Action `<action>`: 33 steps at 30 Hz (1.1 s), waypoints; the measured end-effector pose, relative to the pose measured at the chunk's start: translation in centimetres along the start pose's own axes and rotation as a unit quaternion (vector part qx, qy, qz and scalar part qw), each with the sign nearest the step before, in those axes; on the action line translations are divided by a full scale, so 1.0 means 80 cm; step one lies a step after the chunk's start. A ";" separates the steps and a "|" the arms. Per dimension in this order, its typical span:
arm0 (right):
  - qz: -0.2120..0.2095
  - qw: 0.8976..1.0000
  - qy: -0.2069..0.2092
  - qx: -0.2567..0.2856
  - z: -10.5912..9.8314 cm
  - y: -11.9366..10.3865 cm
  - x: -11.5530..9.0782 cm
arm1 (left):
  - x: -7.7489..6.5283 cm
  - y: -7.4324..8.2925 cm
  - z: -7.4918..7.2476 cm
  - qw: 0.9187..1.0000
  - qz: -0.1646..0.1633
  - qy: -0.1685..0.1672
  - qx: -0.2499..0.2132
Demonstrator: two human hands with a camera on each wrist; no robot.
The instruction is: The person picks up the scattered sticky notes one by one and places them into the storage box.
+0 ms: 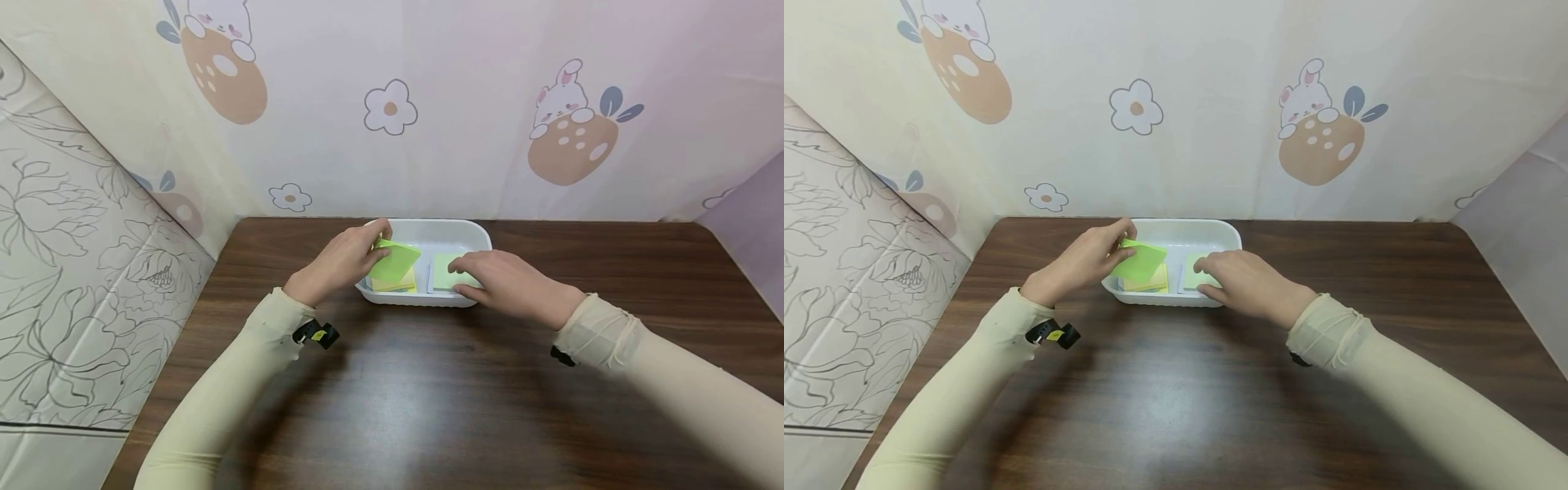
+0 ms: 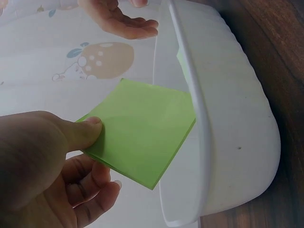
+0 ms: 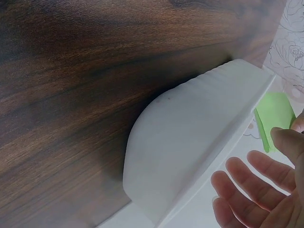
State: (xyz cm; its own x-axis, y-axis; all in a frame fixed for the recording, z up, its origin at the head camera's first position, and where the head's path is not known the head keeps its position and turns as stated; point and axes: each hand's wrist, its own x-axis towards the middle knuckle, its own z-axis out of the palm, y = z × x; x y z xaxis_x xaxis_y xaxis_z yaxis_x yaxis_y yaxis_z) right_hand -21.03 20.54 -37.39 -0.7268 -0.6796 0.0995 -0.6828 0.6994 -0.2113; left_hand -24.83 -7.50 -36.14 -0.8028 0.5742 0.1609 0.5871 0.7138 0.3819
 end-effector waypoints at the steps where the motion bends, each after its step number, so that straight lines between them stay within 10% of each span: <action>1: -0.001 1.000 0.000 0.001 0.000 0.000 0.000 | 0.000 0.000 0.001 1.000 0.000 0.000 -0.002; 33: -0.004 1.000 -0.001 0.000 0.003 0.000 0.000 | 0.003 -0.004 0.024 0.999 0.004 -0.032 -0.012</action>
State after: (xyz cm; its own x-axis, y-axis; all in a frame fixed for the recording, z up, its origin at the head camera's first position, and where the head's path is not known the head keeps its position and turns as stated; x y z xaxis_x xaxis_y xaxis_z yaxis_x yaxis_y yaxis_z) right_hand -21.02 20.45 -37.59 -0.7207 -0.6860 0.0999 -0.6891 0.6934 -0.2105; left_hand -24.96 -6.80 -37.97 -0.7887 0.6057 0.1053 0.5909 0.6996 0.4018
